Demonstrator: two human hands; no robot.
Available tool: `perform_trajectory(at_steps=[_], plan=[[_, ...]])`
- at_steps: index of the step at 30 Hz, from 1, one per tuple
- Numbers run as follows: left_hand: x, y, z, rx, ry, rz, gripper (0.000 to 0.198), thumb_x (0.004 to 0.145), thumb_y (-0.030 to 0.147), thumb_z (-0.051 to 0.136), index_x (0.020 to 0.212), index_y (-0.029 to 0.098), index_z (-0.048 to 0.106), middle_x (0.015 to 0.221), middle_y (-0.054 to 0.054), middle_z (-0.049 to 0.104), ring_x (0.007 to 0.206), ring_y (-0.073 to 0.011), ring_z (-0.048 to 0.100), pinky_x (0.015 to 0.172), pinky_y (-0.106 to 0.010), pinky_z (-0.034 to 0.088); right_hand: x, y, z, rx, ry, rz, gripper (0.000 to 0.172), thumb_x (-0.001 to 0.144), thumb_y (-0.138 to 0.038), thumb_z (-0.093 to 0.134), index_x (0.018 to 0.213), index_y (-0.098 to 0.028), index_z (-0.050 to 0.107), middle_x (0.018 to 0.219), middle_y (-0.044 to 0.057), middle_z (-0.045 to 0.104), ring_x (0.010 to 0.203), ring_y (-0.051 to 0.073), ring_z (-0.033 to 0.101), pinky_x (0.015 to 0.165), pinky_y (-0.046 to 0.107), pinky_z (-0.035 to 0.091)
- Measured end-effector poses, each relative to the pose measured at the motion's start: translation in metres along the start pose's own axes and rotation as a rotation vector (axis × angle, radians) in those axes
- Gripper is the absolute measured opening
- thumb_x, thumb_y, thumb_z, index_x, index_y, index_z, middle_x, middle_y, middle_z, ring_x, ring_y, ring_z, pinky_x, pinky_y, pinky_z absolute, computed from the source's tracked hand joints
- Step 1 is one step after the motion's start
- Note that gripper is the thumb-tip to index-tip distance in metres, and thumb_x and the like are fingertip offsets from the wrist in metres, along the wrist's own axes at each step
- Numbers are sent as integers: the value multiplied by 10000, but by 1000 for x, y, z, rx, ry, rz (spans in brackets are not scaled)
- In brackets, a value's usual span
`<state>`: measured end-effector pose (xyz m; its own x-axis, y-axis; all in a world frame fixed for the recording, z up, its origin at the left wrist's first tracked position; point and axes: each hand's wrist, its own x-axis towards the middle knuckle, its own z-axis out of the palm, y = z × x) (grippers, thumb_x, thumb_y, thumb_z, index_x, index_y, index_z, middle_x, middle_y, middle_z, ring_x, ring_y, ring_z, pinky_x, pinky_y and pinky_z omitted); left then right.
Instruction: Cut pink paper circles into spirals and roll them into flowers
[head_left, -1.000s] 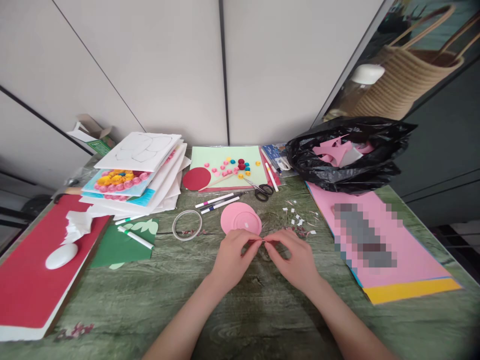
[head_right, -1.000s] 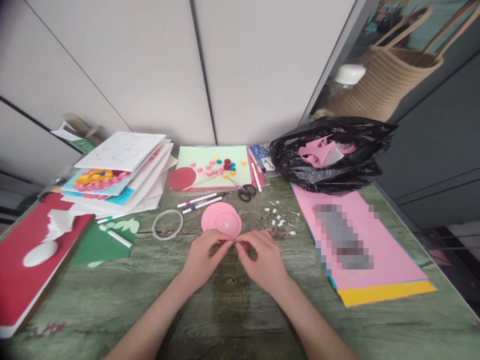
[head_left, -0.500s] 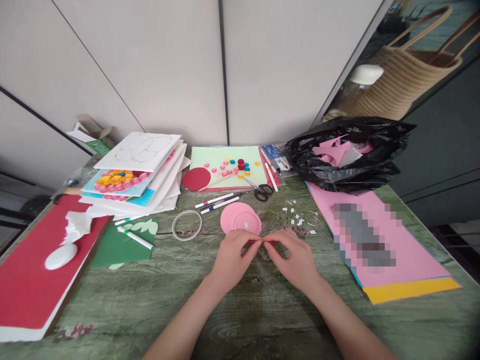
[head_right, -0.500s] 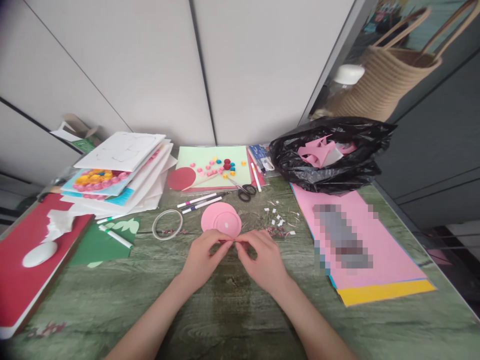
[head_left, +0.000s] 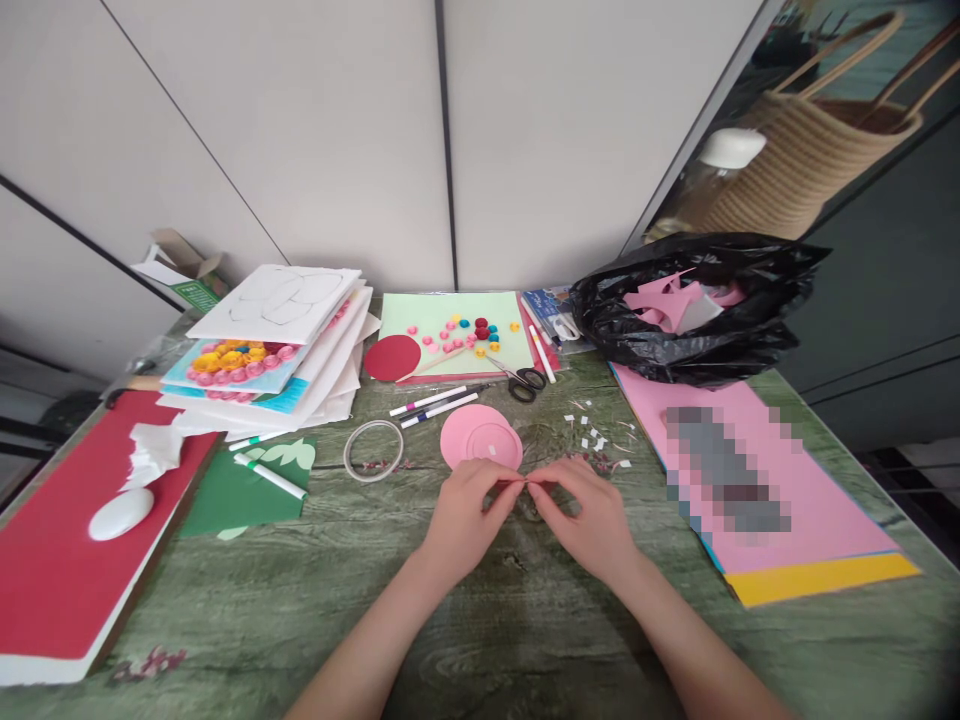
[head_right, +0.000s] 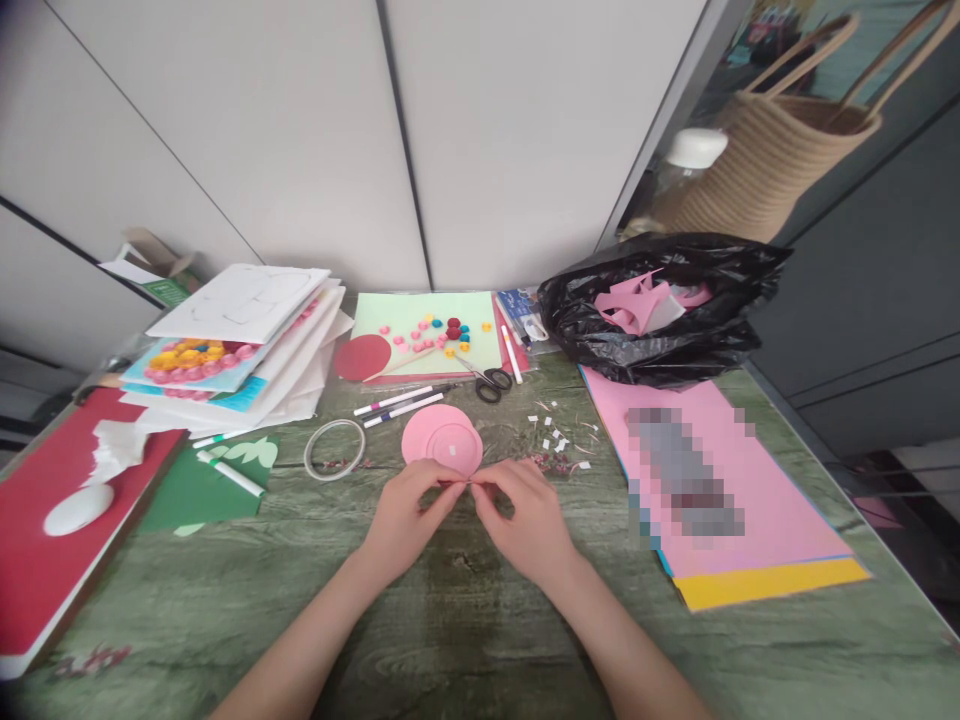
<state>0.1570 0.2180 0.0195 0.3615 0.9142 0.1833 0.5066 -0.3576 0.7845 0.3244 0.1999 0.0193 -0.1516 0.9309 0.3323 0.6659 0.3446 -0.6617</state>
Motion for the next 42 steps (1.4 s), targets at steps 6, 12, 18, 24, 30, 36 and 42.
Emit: perform_trajectory(at_steps=[6,12,18,24,30,36,42], plan=[[0,1,-1,3,-7,-5,110,839,259,521,864,207,615,844,-1,661,820,-138,574,755,-267,426,0,0,0,2,-1,-3,103,820,-183,522,820,-214,620,719,-1,642,687,151,580,775,321,413],[1,1,0,-1,-9,-3,114,844,261,513,869,210,612,850,-3,661,817,-139,575,751,-270,427,0,0,0,5,2,-5,103,821,-178,525,819,-215,622,729,2,644,697,154,578,767,325,413],[1,0,0,2,3,6,106,841,255,516,864,208,608,847,-5,663,815,-140,575,746,-270,431,1,0,0,3,24,-28,115,822,-182,527,844,-215,636,748,13,649,716,160,587,741,318,428],[0,0,0,-5,9,1,99,840,248,517,859,208,605,839,-2,662,799,-135,576,739,-267,435,0,1,0,7,34,-24,125,826,-173,529,868,-217,638,765,16,657,730,163,590,750,326,433],[1,1,-1,-20,10,-10,110,838,256,516,860,208,613,845,-11,663,804,-139,579,747,-273,442,0,1,0,19,49,-35,116,825,-180,532,860,-215,637,758,15,660,725,160,598,735,316,441],[1,3,-2,-42,15,-21,129,840,263,509,863,204,622,847,-24,667,797,-145,587,738,-278,454,0,0,-1,21,38,-26,113,828,-182,530,858,-220,632,756,16,659,721,162,593,745,328,439],[1,2,-2,-51,22,-34,128,834,266,518,862,205,627,849,-25,669,796,-144,595,733,-270,462,0,0,-1,26,30,-29,112,828,-189,533,866,-227,631,760,16,660,722,164,592,734,325,438]])
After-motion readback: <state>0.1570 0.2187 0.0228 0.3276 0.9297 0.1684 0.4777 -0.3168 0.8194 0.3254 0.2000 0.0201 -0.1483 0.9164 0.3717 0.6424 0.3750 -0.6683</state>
